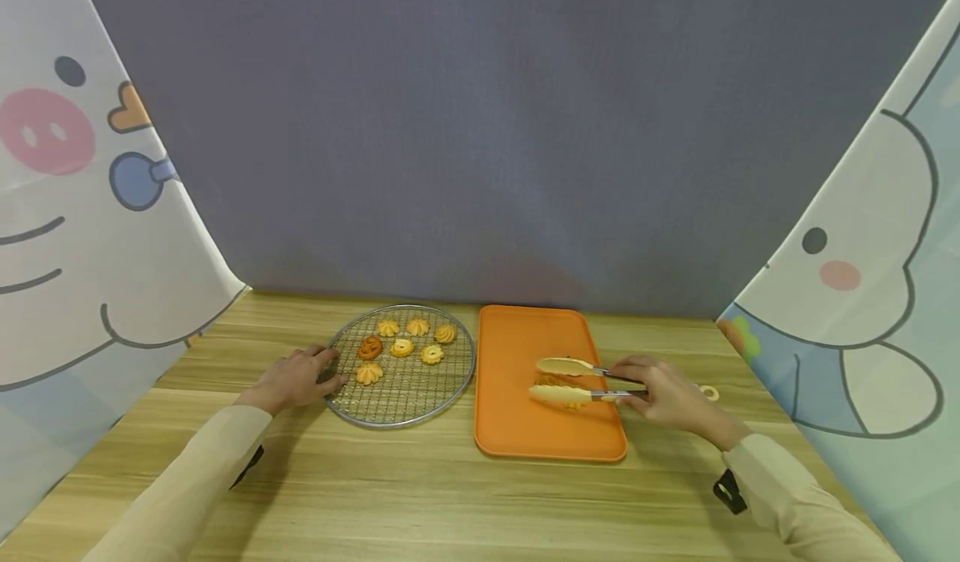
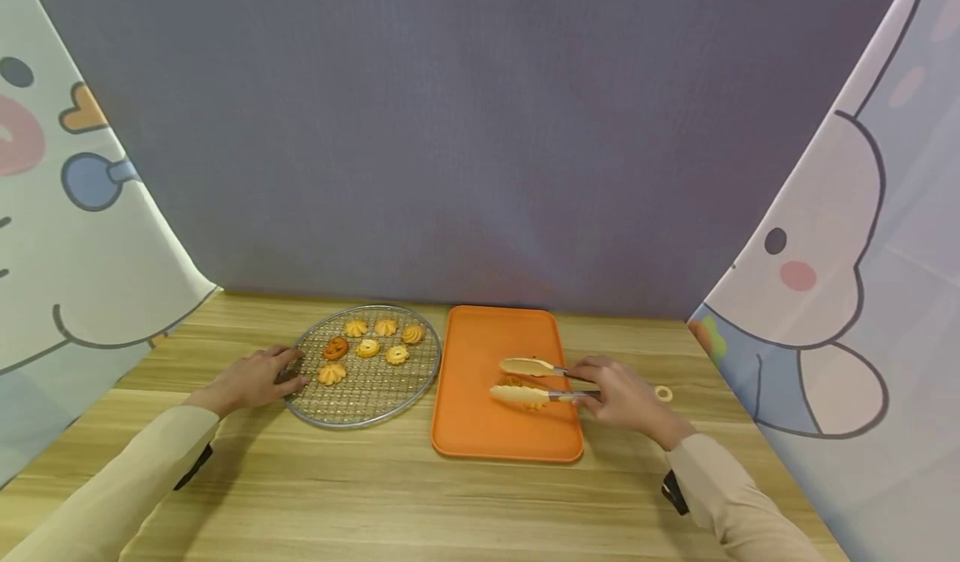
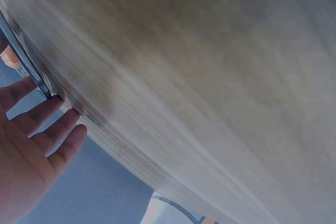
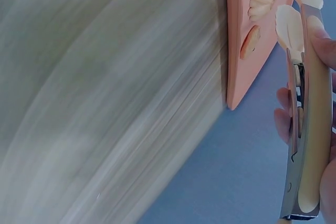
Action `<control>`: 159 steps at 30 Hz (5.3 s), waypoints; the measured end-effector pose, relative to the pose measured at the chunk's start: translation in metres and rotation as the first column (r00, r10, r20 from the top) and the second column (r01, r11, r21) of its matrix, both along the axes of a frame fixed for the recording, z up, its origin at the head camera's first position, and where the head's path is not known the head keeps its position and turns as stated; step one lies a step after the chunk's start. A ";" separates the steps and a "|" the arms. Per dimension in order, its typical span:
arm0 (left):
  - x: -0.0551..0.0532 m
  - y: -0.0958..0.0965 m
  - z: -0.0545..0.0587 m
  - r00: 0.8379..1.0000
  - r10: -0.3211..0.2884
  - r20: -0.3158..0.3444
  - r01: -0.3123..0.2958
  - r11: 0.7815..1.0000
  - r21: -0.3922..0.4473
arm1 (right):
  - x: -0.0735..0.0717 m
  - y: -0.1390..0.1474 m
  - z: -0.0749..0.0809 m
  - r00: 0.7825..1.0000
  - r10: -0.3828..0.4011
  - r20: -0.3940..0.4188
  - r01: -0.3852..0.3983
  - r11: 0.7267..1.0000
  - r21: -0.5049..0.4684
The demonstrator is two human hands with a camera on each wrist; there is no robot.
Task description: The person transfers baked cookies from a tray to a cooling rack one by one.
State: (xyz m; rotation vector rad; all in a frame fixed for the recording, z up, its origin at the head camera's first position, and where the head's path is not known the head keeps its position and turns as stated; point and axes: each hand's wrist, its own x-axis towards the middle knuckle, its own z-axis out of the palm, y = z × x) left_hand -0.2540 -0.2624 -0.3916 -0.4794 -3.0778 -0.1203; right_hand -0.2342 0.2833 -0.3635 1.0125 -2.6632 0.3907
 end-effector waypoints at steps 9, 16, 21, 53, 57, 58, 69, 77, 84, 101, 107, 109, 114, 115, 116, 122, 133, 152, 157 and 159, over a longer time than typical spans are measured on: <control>0.000 0.000 0.002 1.000 0.005 0.012 -0.005 1.000 0.009 | 0.000 0.004 0.004 1.000 0.005 -0.011 -0.004 1.000 0.014; -0.001 -0.001 0.000 1.000 0.002 -0.007 -0.002 1.000 0.003 | -0.003 0.007 0.003 1.000 0.013 -0.025 -0.012 0.999 0.035; -0.002 -0.001 -0.001 1.000 0.000 -0.010 0.000 1.000 0.005 | -0.004 0.009 0.002 1.000 0.011 -0.007 -0.010 0.999 0.045; -0.004 -0.002 -0.003 1.000 0.002 -0.021 -0.002 1.000 -0.003 | -0.005 0.007 0.004 1.000 0.022 -0.013 -0.021 0.999 0.045; -0.003 -0.002 -0.002 1.000 0.000 -0.021 0.000 1.000 -0.001 | -0.005 0.005 0.005 1.000 0.016 -0.018 -0.016 0.999 0.040; -0.003 -0.002 -0.002 1.000 0.000 -0.022 0.000 1.000 -0.001 | -0.005 0.004 0.006 1.000 0.018 -0.022 -0.017 0.999 0.038; -0.003 -0.002 -0.002 1.000 0.002 -0.012 -0.003 1.000 -0.003 | -0.008 -0.008 0.005 0.998 0.036 -0.044 -0.035 0.999 0.020; -0.003 -0.002 -0.002 1.000 0.006 -0.005 -0.006 1.000 -0.001 | -0.010 -0.023 0.004 0.999 0.031 -0.015 -0.030 0.999 0.013; -0.004 -0.003 -0.006 1.000 0.008 -0.008 -0.008 1.000 0.000 | -0.014 -0.040 0.004 0.999 0.037 -0.018 -0.036 0.999 0.025; -0.002 -0.001 -0.002 1.000 0.003 -0.001 -0.003 1.000 -0.004 | -0.025 -0.092 0.011 0.987 0.155 -0.029 -0.155 0.988 0.014; -0.001 -0.001 -0.001 1.000 -0.002 -0.002 0.002 1.000 0.000 | -0.032 -0.114 0.009 0.981 0.195 -0.017 -0.195 0.981 0.009; -0.001 -0.001 -0.001 1.000 -0.003 -0.003 0.003 1.000 0.000 | -0.034 -0.122 0.009 0.980 0.199 -0.012 -0.199 0.980 0.011; -0.001 -0.002 0.000 1.000 -0.003 -0.006 0.003 1.000 0.001 | -0.039 -0.140 0.011 0.979 0.205 0.013 -0.205 0.979 0.009; -0.001 -0.002 -0.001 1.000 -0.005 -0.007 0.005 1.000 -0.001 | -0.039 -0.143 0.011 0.979 0.204 0.021 -0.204 0.979 0.007; -0.001 -0.002 -0.001 1.000 -0.006 -0.009 0.006 1.000 -0.002 | -0.040 -0.146 0.011 0.979 0.204 0.028 -0.204 0.979 0.010; -0.002 -0.001 -0.002 1.000 -0.007 -0.008 0.007 1.000 0.000 | -0.046 -0.160 0.009 0.977 0.207 0.054 -0.209 0.978 0.025; -0.002 -0.002 -0.002 1.000 -0.004 -0.004 0.004 1.000 0.001 | -0.058 -0.180 0.001 0.975 0.206 0.079 -0.208 0.978 0.024; -0.004 -0.002 -0.003 1.000 0.001 -0.021 -0.001 1.000 0.001 | -0.066 -0.194 -0.008 0.975 0.197 0.107 -0.202 0.979 0.037; -0.003 -0.002 -0.003 1.000 0.004 -0.016 -0.004 1.000 -0.002 | -0.066 -0.196 -0.008 0.974 0.197 0.115 -0.203 0.979 0.036; -0.003 -0.002 -0.002 1.000 0.005 -0.015 -0.005 1.000 -0.002 | -0.066 -0.196 -0.008 0.973 0.199 0.114 -0.204 0.978 0.035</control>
